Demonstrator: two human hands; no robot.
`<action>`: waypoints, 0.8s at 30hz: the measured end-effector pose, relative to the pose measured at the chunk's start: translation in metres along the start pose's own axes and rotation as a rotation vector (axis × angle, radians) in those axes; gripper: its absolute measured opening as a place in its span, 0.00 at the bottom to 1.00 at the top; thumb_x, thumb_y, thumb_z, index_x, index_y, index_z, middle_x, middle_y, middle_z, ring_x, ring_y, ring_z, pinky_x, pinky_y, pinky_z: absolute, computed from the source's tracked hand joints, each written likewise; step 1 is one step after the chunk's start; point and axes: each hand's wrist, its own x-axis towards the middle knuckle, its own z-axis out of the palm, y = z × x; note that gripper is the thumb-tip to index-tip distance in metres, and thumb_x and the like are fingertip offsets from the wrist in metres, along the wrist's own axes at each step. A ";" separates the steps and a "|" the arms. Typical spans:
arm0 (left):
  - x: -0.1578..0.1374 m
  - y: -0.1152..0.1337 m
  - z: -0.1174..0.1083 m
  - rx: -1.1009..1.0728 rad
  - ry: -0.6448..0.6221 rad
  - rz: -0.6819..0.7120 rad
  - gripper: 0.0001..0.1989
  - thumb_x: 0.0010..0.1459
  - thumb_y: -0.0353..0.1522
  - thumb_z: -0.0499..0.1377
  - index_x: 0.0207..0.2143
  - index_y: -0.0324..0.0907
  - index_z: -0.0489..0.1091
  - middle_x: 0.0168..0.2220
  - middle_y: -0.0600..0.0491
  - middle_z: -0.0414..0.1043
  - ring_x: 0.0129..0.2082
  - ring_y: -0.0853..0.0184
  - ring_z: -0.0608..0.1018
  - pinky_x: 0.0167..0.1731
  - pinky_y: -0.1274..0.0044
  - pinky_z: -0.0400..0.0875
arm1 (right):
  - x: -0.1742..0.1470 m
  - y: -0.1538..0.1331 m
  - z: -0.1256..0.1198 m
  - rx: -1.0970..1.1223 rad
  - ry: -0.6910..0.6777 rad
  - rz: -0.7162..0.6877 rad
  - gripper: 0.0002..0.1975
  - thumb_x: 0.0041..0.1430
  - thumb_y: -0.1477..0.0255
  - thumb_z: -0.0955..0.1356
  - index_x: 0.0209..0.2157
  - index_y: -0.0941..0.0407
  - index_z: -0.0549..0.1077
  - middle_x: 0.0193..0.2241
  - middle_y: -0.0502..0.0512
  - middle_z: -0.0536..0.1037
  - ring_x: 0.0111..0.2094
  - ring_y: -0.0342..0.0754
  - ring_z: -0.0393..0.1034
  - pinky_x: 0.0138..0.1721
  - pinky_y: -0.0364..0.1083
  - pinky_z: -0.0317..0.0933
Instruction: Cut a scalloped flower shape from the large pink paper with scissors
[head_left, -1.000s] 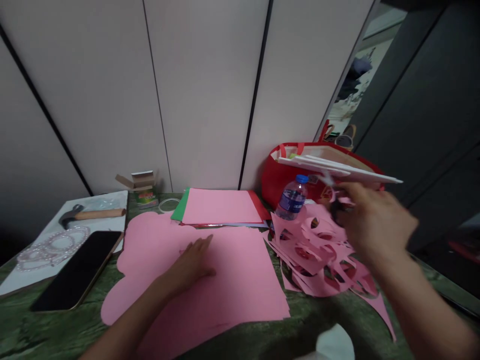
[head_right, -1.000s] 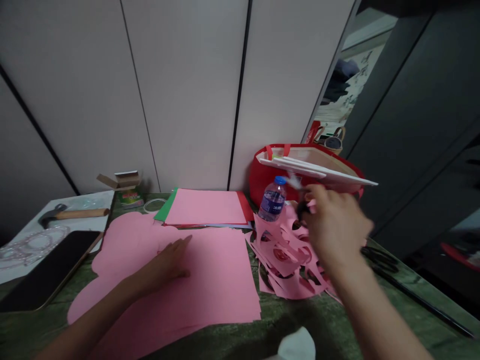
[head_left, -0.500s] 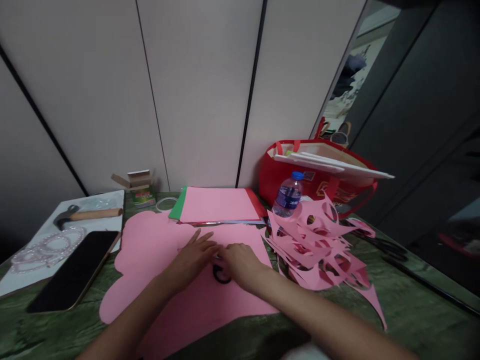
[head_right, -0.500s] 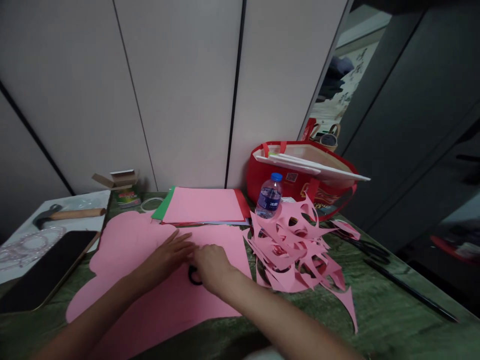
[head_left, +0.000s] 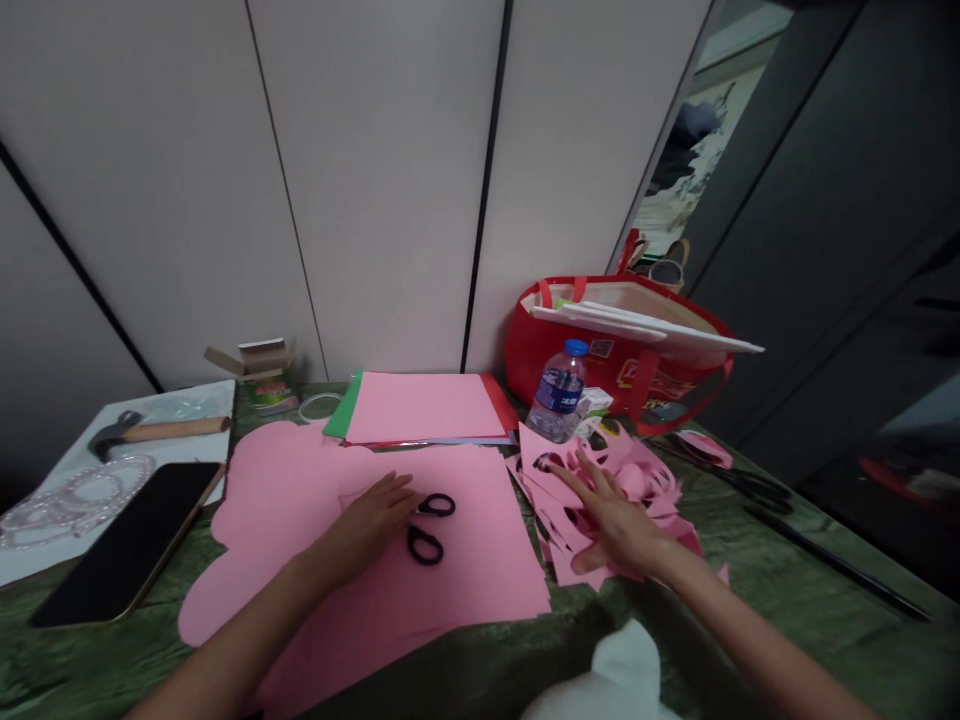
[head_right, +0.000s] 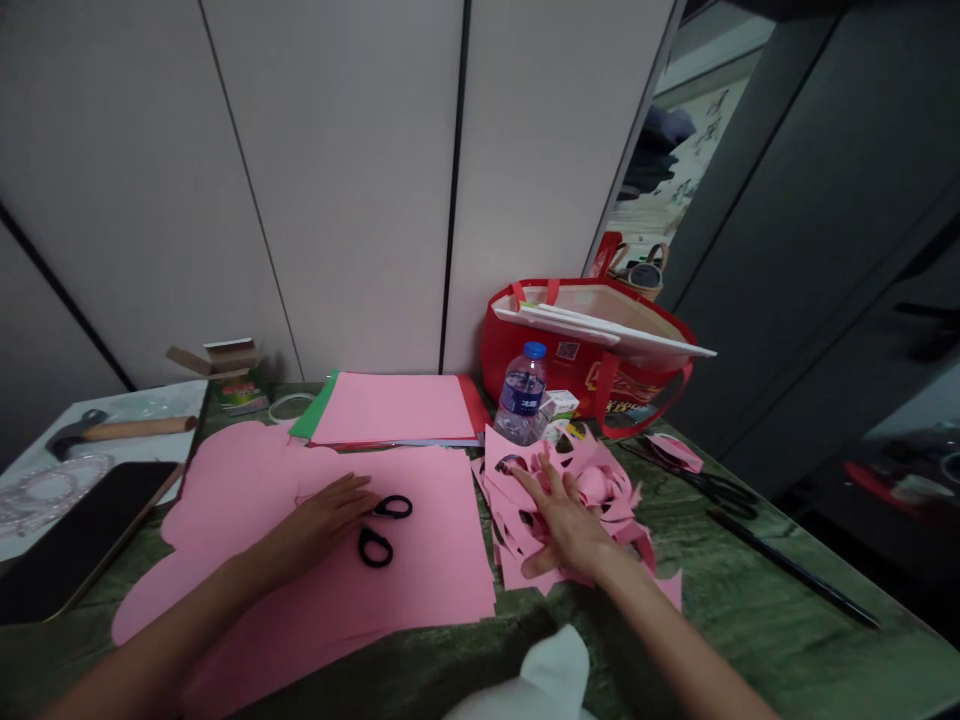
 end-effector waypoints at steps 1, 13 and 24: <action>0.000 0.000 0.000 -0.003 0.003 -0.002 0.18 0.59 0.26 0.45 0.50 0.45 0.62 0.49 0.52 0.69 0.56 0.62 0.61 0.56 0.63 0.53 | -0.003 0.002 0.007 0.017 0.019 0.003 0.46 0.33 0.70 0.74 0.55 0.41 0.54 0.61 0.59 0.46 0.56 0.69 0.50 0.42 0.61 0.57; 0.001 0.000 -0.004 -0.098 0.080 -0.092 0.16 0.60 0.32 0.47 0.49 0.44 0.64 0.51 0.50 0.68 0.55 0.63 0.63 0.55 0.63 0.54 | -0.023 0.050 0.005 0.126 0.199 -0.030 0.26 0.44 0.79 0.62 0.48 0.54 0.63 0.48 0.61 0.67 0.46 0.55 0.66 0.43 0.50 0.63; 0.005 0.021 -0.016 -0.498 0.235 -0.236 0.25 0.56 0.35 0.53 0.56 0.50 0.52 0.57 0.50 0.59 0.55 0.60 0.63 0.51 0.63 0.61 | -0.053 -0.017 -0.130 0.359 1.090 0.219 0.22 0.48 0.73 0.65 0.47 0.47 0.65 0.42 0.61 0.72 0.46 0.59 0.66 0.42 0.56 0.58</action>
